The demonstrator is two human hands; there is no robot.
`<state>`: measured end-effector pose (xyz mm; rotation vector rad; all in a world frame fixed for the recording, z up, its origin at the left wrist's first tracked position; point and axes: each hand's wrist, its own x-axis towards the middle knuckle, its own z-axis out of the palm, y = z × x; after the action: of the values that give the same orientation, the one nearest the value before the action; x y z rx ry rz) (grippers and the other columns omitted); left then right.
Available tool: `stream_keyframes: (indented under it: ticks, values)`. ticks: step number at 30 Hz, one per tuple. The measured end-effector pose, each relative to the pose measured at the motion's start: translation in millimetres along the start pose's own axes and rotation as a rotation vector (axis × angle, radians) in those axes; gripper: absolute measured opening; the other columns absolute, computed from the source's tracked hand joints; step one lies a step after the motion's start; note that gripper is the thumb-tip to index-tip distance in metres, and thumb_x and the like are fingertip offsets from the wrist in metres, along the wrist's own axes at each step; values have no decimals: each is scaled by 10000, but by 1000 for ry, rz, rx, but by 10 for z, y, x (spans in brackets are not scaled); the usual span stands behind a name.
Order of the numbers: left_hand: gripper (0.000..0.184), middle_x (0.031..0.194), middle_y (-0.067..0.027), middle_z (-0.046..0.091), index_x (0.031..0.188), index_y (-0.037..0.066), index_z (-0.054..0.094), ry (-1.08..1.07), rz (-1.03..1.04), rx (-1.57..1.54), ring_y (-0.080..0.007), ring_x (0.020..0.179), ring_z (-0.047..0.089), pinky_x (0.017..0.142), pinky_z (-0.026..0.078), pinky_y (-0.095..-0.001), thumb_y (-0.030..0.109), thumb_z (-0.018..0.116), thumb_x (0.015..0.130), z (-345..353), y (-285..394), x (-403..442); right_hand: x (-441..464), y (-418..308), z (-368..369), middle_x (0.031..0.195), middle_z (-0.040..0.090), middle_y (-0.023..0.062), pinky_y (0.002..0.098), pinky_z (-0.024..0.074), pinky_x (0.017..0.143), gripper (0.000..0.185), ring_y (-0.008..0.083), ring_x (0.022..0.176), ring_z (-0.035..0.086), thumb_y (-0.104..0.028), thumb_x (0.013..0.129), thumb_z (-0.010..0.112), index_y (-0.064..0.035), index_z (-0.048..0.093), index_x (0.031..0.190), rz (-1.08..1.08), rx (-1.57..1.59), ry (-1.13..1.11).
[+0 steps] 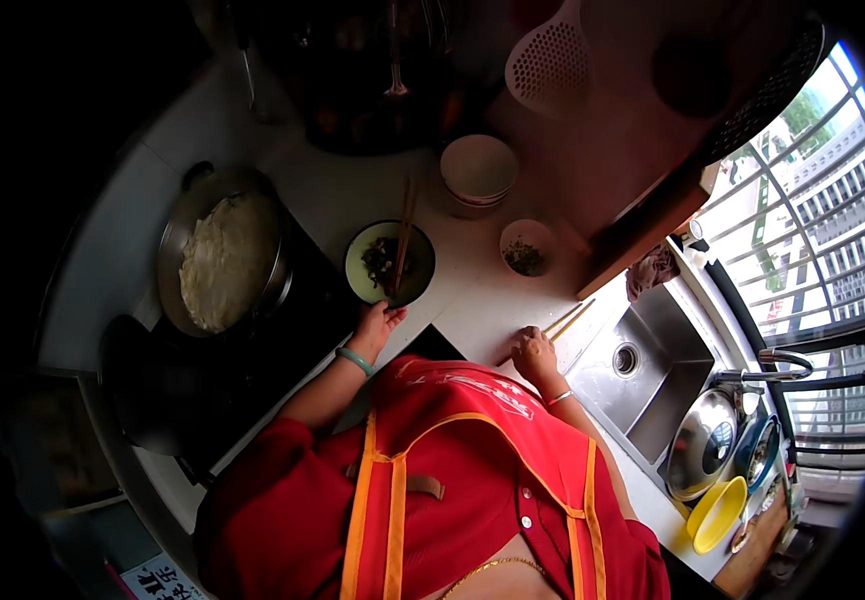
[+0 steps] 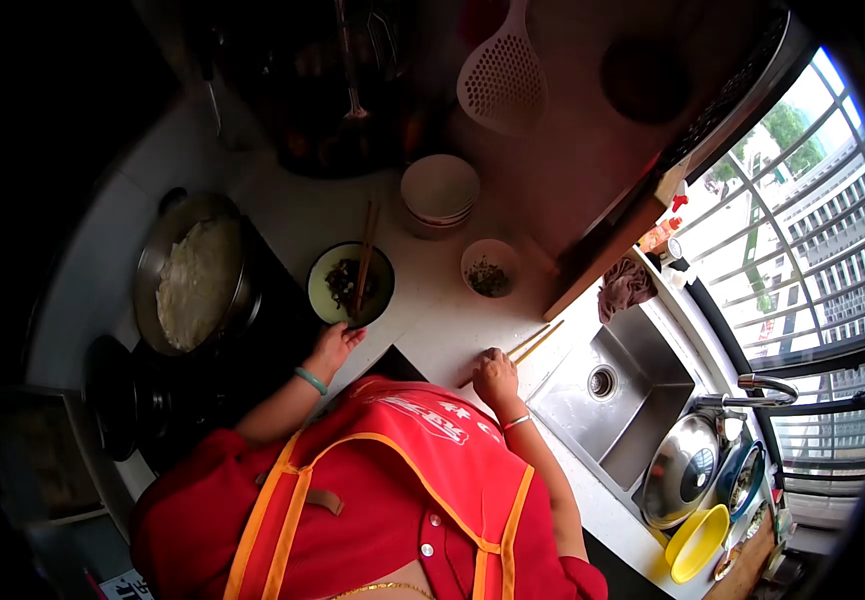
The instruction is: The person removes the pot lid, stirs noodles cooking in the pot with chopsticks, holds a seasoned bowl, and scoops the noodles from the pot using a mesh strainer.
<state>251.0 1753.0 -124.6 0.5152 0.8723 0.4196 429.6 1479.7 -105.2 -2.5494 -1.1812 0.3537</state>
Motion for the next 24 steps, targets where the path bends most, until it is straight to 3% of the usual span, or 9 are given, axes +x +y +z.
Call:
stream_keyframes:
  ticks: [6, 9, 13, 15, 17, 19, 21, 22, 24]
  values:
    - [197, 839, -142, 570, 977, -4, 490, 32, -20, 126, -230, 729, 580, 633, 516, -333, 57, 396, 815, -8, 29, -172, -45, -60, -33, 1010, 518, 85, 363, 382, 831, 242, 253, 952, 497, -192, 702, 553, -50, 594, 894, 14, 0, 23]
    - [214, 802, -138, 573, 993, -7, 475, -26, -1, 307, -223, 688, 581, 583, 519, -318, 42, 396, 800, 259, 118, -595, 23, 8, -53, 1008, 534, 128, 395, 400, 821, 311, 306, 941, 505, -261, 738, 571, -42, 578, 959, 4, 135, -59]
    - [225, 937, -158, 523, 1013, -1, 381, -89, -66, 405, -212, 677, 581, 547, 519, -312, 29, 393, 790, 382, 86, -827, 252, -216, -416, 1158, 477, 195, 352, 374, 899, 587, 276, 1078, 462, -304, 793, 587, -2, 363, 1243, 130, 953, -55]
    - [226, 981, -151, 491, 1015, 10, 354, -158, -99, 449, -212, 672, 574, 544, 519, -313, 31, 393, 794, 411, 74, -855, 356, -305, -595, 1226, 425, 178, 330, 337, 937, 687, 244, 1141, 405, -253, 794, 598, 3, 218, 1307, 138, 1203, -16]
    - [241, 968, -133, 494, 1031, 14, 351, -209, -125, 537, -212, 677, 566, 545, 518, -312, 33, 398, 795, 508, 76, -917, 399, -446, -851, 1227, 424, 141, 312, 349, 912, 720, 223, 1117, 414, -257, 789, 602, -24, 180, 1324, 127, 1378, 3]
    - [247, 974, -121, 489, 1035, 12, 350, -227, -149, 552, -210, 693, 563, 552, 517, -311, 36, 406, 795, 635, 74, -990, 476, -321, -785, 1110, 502, 66, 260, 384, 803, 537, 140, 982, 470, -293, 798, 586, -60, 359, 1225, 237, 1485, 22]
    - [228, 1018, -143, 479, 1048, 9, 330, -281, -180, 605, -212, 782, 546, 621, 498, -323, 48, 387, 830, 707, 64, -1013, 483, -195, -739, 996, 550, 32, 242, 386, 784, 410, 117, 922, 495, -282, 805, 579, -63, 459, 1131, 292, 1641, 52]
    - [226, 1023, -146, 475, 1041, 8, 329, -291, -182, 609, -213, 784, 547, 624, 499, -327, 51, 394, 829, 721, 46, -1000, 450, -227, -782, 867, 569, 15, 233, 397, 733, 289, 102, 827, 512, -270, 809, 576, -58, 552, 1005, 336, 1664, 124]
    - [220, 1024, -146, 474, 1034, 8, 330, -297, -187, 606, -215, 786, 547, 626, 500, -327, 50, 395, 828, 711, 0, -957, 344, -235, -836, 848, 573, 20, 226, 405, 693, 259, 96, 802, 515, -258, 813, 574, -45, 561, 959, 347, 1525, 126]
